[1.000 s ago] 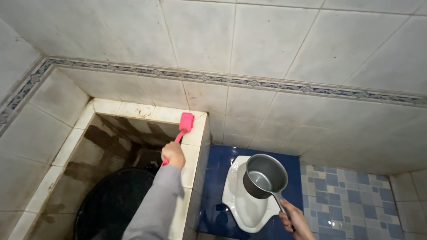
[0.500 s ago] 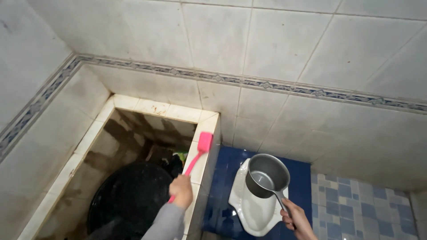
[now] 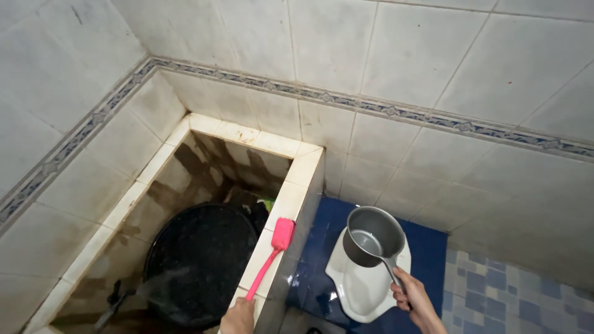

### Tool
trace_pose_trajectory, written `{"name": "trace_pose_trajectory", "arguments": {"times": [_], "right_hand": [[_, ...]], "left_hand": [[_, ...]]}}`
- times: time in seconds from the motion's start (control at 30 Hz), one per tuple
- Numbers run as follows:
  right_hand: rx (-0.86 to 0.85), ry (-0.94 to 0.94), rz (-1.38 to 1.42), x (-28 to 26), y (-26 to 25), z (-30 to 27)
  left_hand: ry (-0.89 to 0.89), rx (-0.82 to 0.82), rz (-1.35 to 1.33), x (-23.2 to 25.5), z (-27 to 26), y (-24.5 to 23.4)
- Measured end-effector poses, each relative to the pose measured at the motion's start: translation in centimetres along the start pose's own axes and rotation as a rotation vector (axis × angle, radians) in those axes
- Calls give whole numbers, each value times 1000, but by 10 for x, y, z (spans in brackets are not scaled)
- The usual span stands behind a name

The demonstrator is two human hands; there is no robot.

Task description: Cleaning a squat toilet and the surrounding tiled floor using a brush and water from a dipper.

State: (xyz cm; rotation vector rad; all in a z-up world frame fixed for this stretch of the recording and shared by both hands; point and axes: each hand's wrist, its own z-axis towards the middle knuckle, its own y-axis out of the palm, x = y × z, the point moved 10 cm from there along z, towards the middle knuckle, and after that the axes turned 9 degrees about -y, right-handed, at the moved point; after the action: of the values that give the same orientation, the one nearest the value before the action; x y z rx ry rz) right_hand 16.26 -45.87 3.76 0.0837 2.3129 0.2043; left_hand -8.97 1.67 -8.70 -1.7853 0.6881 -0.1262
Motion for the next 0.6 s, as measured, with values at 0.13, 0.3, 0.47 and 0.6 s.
{"name": "trace_pose_trajectory", "arguments": {"times": [0.13, 0.3, 0.47, 0.6], "right_hand": [[2, 9, -26, -10, 11, -17], [-44, -18, -21, 4, 11, -5], [-76, 8, -12, -5, 21, -17], [-78, 17, -17, -2, 14, -11]], "left_hand": [[103, 187, 41, 33, 17, -28], [76, 172, -41, 91, 61, -69], [48, 130, -68, 36, 29, -47], [-40, 20, -28, -40, -30, -1]]}}
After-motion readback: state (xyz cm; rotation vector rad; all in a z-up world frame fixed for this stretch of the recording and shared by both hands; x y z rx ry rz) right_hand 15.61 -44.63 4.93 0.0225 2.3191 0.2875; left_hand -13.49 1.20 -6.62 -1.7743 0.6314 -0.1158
